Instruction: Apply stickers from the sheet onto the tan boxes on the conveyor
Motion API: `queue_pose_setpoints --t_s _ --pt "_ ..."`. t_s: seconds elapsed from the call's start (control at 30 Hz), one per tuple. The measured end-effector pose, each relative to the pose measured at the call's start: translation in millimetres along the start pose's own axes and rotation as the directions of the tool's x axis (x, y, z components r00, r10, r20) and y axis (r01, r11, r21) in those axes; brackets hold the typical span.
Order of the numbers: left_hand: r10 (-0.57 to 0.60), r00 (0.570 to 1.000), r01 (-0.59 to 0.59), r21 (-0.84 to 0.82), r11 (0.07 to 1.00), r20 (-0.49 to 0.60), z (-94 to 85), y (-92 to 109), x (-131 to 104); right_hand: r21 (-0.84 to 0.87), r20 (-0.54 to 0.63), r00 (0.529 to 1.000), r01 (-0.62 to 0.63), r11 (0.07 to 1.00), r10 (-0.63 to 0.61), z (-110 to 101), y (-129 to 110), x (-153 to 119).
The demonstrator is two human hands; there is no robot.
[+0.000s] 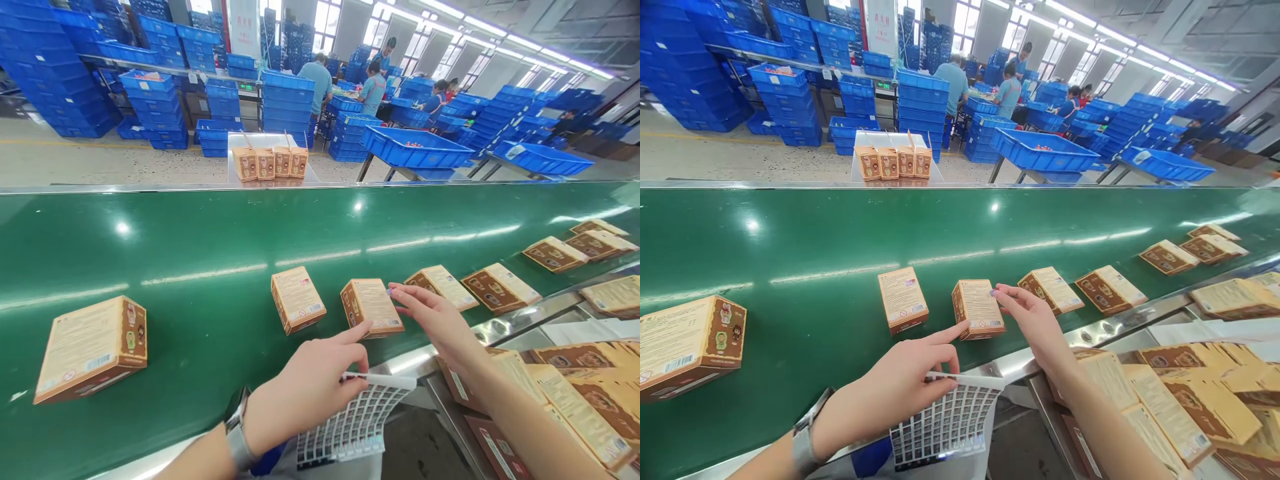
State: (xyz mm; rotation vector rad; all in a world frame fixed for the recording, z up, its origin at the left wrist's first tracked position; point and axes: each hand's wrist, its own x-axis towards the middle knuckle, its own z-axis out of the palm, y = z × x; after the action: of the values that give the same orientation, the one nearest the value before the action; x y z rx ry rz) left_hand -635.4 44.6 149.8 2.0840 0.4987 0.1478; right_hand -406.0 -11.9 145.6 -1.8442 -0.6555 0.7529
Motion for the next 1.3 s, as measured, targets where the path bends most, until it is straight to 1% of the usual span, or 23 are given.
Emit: queue_pose_setpoints --t_s 0.07,0.17,0.4,0.57,0.7,0.77,0.87,0.93,1.0,1.1,1.17,1.2,1.23,1.27,1.3 --pt "0.052 0.998 -0.055 0.098 0.994 0.032 4.9 -2.8 10.2 0.042 -0.019 0.999 -0.045 0.998 0.046 2.4 6.9 10.7" --pt "0.073 0.996 -0.083 0.19 0.978 0.06 9.6 -4.5 23.1 0.06 -0.057 0.997 -0.057 0.997 0.06 3.1 15.9 16.5" --pt "0.087 0.992 -0.102 0.188 0.977 0.088 14.2 -1.6 36.0 0.054 -0.152 0.988 -0.033 0.998 0.041 -1.3 24.3 21.2" --pt "0.087 0.989 -0.111 0.199 0.974 0.122 18.6 3.0 50.4 -0.041 -0.216 0.976 0.013 0.999 -0.022 -6.4 26.7 25.9" --pt "0.089 0.988 -0.115 0.215 0.97 0.13 20.6 7.8 62.1 -0.131 -0.271 0.959 0.05 0.99 -0.084 -12.3 32.6 31.5" --pt "0.092 0.986 -0.121 0.225 0.967 0.138 20.8 9.6 66.7 -0.141 -0.305 0.947 0.054 0.988 -0.096 -13.6 38.0 37.6" --pt "0.099 0.982 -0.135 0.235 0.963 0.158 21.4 11.2 73.9 -0.127 -0.348 0.935 0.025 0.992 -0.068 -14.0 46.6 52.9" --pt "0.112 0.98 -0.15 0.235 0.96 0.167 22.4 11.9 78.9 -0.133 -0.359 0.932 -0.006 0.991 -0.042 -15.4 49.5 65.1" --pt "0.127 0.979 -0.162 0.23 0.96 0.16 23.6 12.8 81.7 -0.162 -0.35 0.936 -0.016 0.987 -0.042 -19.8 47.3 74.6" --pt "0.129 0.986 -0.15 0.216 0.965 0.108 22.9 14.5 75.7 -0.222 -0.328 0.937 0.043 0.974 -0.117 -31.3 32.9 73.4" --pt "0.104 0.992 -0.115 0.207 0.972 0.066 19.3 15.4 63.0 -0.254 -0.281 0.938 0.132 0.958 -0.204 -38.4 18.9 58.7" --pt "0.086 0.995 -0.093 0.194 0.977 0.045 16.4 15.5 54.5 -0.265 -0.232 0.94 0.188 0.946 -0.252 -40.5 11.9 47.7" --pt "0.065 0.998 -0.068 0.163 0.984 0.025 13.0 15.4 45.0 -0.272 -0.105 0.947 0.265 0.925 -0.302 -40.9 5.4 35.1" --pt "0.04 0.999 -0.041 0.11 0.993 0.007 9.1 15.0 34.9 -0.313 0.033 0.898 0.426 0.849 -0.438 -39.3 -0.5 21.5" --pt "0.012 1.0 -0.011 0.038 0.999 -0.012 5.0 14.0 24.4 -0.314 0.268 0.825 0.563 0.764 -0.497 -35.6 -5.6 7.6"
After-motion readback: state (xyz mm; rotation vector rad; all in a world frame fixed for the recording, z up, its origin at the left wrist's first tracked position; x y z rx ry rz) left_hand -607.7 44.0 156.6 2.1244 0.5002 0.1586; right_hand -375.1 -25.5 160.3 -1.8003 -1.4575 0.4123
